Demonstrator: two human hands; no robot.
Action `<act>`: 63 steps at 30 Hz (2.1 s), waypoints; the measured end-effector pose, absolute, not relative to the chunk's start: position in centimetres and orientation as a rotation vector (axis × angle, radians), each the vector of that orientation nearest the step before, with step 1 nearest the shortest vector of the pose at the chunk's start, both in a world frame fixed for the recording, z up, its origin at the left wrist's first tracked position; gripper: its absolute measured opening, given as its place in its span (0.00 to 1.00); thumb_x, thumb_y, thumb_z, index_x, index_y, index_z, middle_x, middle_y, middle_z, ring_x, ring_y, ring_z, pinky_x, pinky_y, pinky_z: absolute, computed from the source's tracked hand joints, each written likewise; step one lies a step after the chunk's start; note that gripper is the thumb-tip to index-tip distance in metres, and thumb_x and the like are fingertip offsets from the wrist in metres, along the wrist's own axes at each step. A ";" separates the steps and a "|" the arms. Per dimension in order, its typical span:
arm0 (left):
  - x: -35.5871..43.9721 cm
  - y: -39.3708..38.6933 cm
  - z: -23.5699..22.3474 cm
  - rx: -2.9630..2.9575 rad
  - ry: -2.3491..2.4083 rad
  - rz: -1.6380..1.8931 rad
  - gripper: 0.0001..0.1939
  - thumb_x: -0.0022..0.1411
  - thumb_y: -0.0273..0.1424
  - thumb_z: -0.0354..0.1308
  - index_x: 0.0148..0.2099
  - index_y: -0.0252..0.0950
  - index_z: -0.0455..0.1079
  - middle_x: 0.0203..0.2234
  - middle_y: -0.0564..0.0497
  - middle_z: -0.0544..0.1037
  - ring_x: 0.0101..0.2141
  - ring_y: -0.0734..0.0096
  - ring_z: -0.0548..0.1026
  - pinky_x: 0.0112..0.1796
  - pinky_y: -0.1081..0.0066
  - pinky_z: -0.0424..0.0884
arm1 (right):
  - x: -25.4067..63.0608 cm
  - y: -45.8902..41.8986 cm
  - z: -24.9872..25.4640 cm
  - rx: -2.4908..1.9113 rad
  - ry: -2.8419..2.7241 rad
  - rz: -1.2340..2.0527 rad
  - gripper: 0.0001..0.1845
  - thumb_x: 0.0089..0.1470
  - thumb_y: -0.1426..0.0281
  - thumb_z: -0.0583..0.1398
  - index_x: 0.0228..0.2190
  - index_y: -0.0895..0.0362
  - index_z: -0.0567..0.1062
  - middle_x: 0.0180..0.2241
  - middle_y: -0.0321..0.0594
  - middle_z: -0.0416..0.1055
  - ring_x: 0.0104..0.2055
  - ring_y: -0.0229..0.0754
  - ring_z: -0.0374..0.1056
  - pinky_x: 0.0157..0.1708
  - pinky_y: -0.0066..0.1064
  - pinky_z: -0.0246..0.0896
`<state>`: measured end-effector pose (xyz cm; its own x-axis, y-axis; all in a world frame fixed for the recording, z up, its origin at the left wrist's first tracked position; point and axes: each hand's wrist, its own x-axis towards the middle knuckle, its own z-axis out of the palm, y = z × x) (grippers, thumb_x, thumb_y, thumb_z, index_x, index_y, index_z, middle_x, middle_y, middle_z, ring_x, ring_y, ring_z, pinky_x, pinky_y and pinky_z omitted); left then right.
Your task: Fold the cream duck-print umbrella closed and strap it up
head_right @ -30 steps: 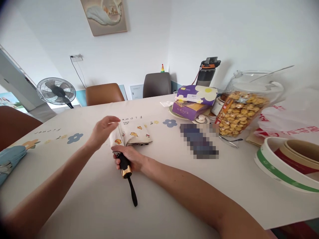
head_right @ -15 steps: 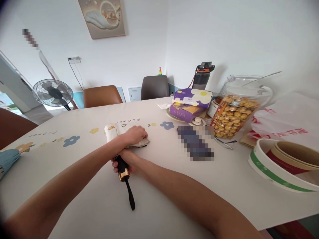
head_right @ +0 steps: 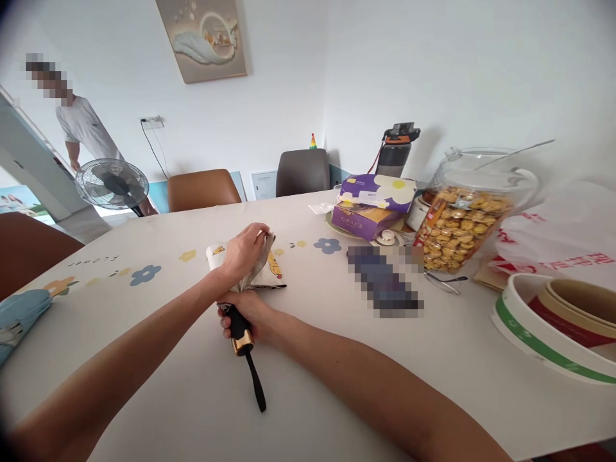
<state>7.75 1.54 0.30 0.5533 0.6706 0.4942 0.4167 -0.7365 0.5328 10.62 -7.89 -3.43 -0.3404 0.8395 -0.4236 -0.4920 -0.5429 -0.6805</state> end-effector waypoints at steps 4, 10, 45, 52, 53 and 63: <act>5.7 1.6 0.9 2.217 0.925 1.125 0.07 0.60 0.32 0.50 0.40 0.42 0.67 0.40 0.51 0.72 0.39 0.63 0.69 0.43 0.67 0.61 | 10.7 -7.9 -3.4 -0.952 -0.562 1.988 0.09 0.50 0.70 0.59 0.24 0.58 0.63 0.21 0.31 0.61 0.15 0.28 0.55 0.13 0.22 0.54; 0.8 1.7 1.5 2.106 0.936 1.283 0.12 0.51 0.21 0.52 0.36 0.41 0.69 0.35 0.52 0.71 0.35 0.67 0.69 0.38 0.70 0.65 | 10.7 -7.8 -3.5 -0.950 -0.586 1.970 0.09 0.50 0.68 0.60 0.25 0.58 0.63 0.22 0.30 0.62 0.15 0.28 0.55 0.13 0.22 0.56; -11.3 0.2 -0.8 2.057 1.032 0.776 0.08 0.50 0.40 0.63 0.33 0.49 0.79 0.30 0.50 0.66 0.31 0.69 0.65 0.28 0.72 0.63 | 11.3 -8.4 -2.5 -0.960 -0.736 1.922 0.16 0.44 0.66 0.66 0.24 0.59 0.63 0.22 0.31 0.60 0.17 0.28 0.54 0.12 0.22 0.52; -11.5 -0.7 -1.7 2.288 0.949 0.646 0.11 0.57 0.39 0.56 0.41 0.52 0.77 0.31 0.51 0.64 0.27 0.74 0.63 0.28 0.73 0.63 | 11.4 -8.3 -3.2 -0.952 -0.698 1.902 0.23 0.50 0.50 0.58 0.24 0.57 0.62 0.19 0.31 0.61 0.14 0.29 0.53 0.11 0.22 0.52; -11.5 -0.8 -1.7 2.325 0.953 0.613 0.11 0.57 0.39 0.55 0.41 0.52 0.76 0.31 0.51 0.64 0.27 0.75 0.63 0.28 0.73 0.63 | 11.3 -8.4 -3.1 -0.990 -0.731 1.876 0.22 0.50 0.51 0.58 0.23 0.57 0.61 0.17 0.30 0.60 0.13 0.29 0.53 0.11 0.23 0.52; -11.2 0.6 -0.1 1.827 1.426 0.856 0.20 0.54 0.43 0.55 0.49 0.43 0.70 0.42 0.48 0.73 0.43 0.62 0.70 0.41 0.67 0.66 | 10.1 -9.4 -4.3 -1.251 -1.058 1.613 0.16 0.47 0.60 0.59 0.19 0.56 0.60 0.08 0.31 0.59 0.08 0.34 0.53 0.08 0.25 0.52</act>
<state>-11.21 0.62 -0.10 0.1919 0.9765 0.0986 0.5458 -0.1897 0.8162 10.15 -9.37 -4.27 -0.1724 0.9406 -0.2923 -0.1063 -0.3128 -0.9439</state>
